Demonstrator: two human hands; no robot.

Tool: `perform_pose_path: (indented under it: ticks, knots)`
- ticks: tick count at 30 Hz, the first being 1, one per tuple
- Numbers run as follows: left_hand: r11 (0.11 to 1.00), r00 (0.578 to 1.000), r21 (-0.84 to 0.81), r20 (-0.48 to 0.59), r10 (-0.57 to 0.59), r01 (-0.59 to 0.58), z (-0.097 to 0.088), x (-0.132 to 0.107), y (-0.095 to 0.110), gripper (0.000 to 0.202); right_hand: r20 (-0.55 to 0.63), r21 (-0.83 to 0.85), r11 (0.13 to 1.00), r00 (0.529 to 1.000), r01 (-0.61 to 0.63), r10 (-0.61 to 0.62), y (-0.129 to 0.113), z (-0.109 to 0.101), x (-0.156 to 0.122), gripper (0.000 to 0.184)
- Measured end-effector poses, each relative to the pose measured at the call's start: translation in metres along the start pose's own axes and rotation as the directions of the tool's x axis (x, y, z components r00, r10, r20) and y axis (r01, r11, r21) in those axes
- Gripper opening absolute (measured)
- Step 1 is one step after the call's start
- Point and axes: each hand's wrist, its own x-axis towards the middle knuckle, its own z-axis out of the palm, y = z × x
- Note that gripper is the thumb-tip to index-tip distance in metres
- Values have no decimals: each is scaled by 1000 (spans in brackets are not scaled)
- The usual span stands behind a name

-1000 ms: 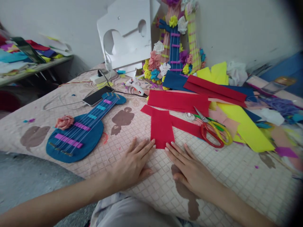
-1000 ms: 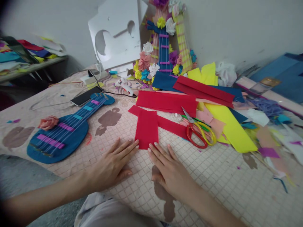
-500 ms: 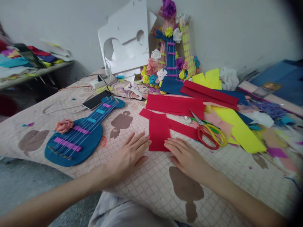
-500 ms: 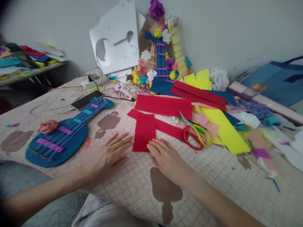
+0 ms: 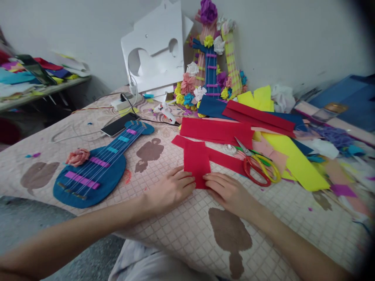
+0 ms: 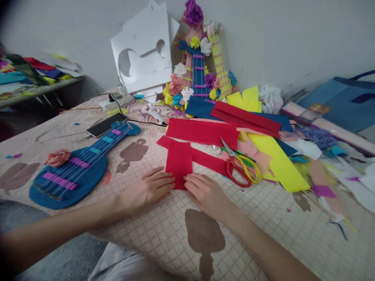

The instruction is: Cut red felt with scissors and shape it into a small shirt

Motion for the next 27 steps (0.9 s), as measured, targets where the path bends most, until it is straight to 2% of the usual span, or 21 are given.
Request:
perform_pose_path:
  ticks: [3,7,12,17,21,27]
  knots:
    - [996,998,73,-4,57,-56,3,-2,1,27,-6,47,999,1000,-28,28,2,0,0,22]
    - [992,997,109,-24,74,-71,5,-3,2,26,2,11,1000,1000,0,0,1,-1,1,22]
    - [1000,1000,20,-10,3,-3,3,2,1,24,-16,-89,993,997,77,-79,0,-2,1,24]
    - [996,999,-81,16,-46,47,-3,4,-3,20,-40,-95,991,994,94,-98,2,-1,0,22]
    - [999,999,-32,32,27,-26,-4,2,-5,24,-24,-70,994,996,81,-82,3,0,-3,22]
    - [992,995,80,-7,103,-102,0,0,-3,26,-20,-96,989,993,110,-113,4,0,-3,24]
